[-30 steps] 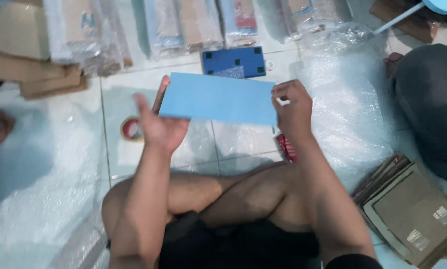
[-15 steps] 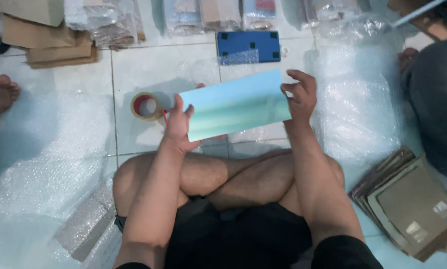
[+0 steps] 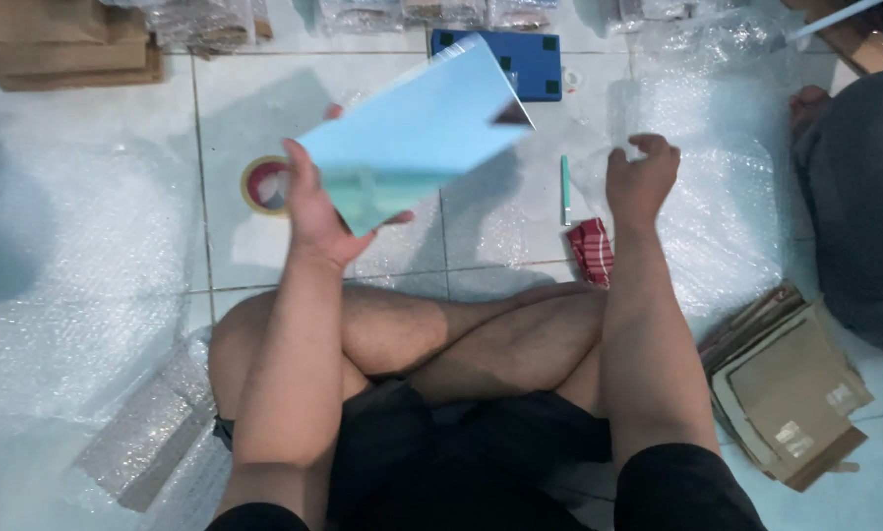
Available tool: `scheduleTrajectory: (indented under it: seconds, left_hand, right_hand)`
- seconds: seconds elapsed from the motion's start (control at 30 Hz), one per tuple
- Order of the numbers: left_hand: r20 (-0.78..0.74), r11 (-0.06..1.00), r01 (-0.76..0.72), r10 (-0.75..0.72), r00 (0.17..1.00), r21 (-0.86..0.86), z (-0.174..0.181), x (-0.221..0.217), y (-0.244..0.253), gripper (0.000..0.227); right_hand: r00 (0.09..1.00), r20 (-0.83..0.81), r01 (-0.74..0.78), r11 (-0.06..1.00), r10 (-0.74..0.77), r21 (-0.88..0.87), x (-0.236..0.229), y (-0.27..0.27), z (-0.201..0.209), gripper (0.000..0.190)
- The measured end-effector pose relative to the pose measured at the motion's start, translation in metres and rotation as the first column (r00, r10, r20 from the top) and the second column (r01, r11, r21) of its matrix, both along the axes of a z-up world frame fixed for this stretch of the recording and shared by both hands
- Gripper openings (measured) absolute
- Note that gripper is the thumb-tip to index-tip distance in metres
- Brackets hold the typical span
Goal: Cleaning a mirror surface with a cloth and then wrapping it in bubble wrap for shipping
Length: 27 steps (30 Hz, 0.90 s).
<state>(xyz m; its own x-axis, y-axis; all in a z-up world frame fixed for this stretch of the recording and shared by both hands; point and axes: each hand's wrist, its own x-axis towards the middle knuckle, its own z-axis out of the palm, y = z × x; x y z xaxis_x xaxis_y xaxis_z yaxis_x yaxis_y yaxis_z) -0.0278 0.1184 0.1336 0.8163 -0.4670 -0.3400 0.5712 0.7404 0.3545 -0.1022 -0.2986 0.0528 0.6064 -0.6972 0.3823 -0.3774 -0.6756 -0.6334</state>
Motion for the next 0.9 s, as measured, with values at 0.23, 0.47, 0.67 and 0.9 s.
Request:
scheduleTrajectory:
  seconds: [0.23, 0.47, 0.67, 0.9]
  left_hand:
    - [0.053, 0.986, -0.112, 0.119, 0.991, -0.12, 0.001, -0.003, 0.013, 0.072]
    - [-0.011, 0.986, -0.096, 0.095, 0.995, -0.134, 0.003, -0.008, 0.009, 0.056]
    - [-0.051, 0.99, -0.086, 0.08, 0.995, -0.114, -0.003, -0.004, 0.004, 0.058]
    - [-0.043, 0.996, 0.019, -0.023, 0.999, -0.092, -0.031, 0.004, 0.0, 0.059]
  right_hand:
    - [0.547, -0.831, 0.16, 0.963, 0.097, 0.218, -0.01, -0.04, -0.092, 0.065]
    - [0.344, -0.929, 0.238, 0.944, 0.137, 0.228, -0.016, -0.075, -0.197, 0.087]
    - [0.291, -0.937, 0.122, 0.964, 0.193, 0.237, -0.032, -0.06, -0.167, 0.077]
    - [0.263, -0.932, 0.045, 0.961, 0.251, 0.271, -0.02, -0.013, -0.119, 0.073]
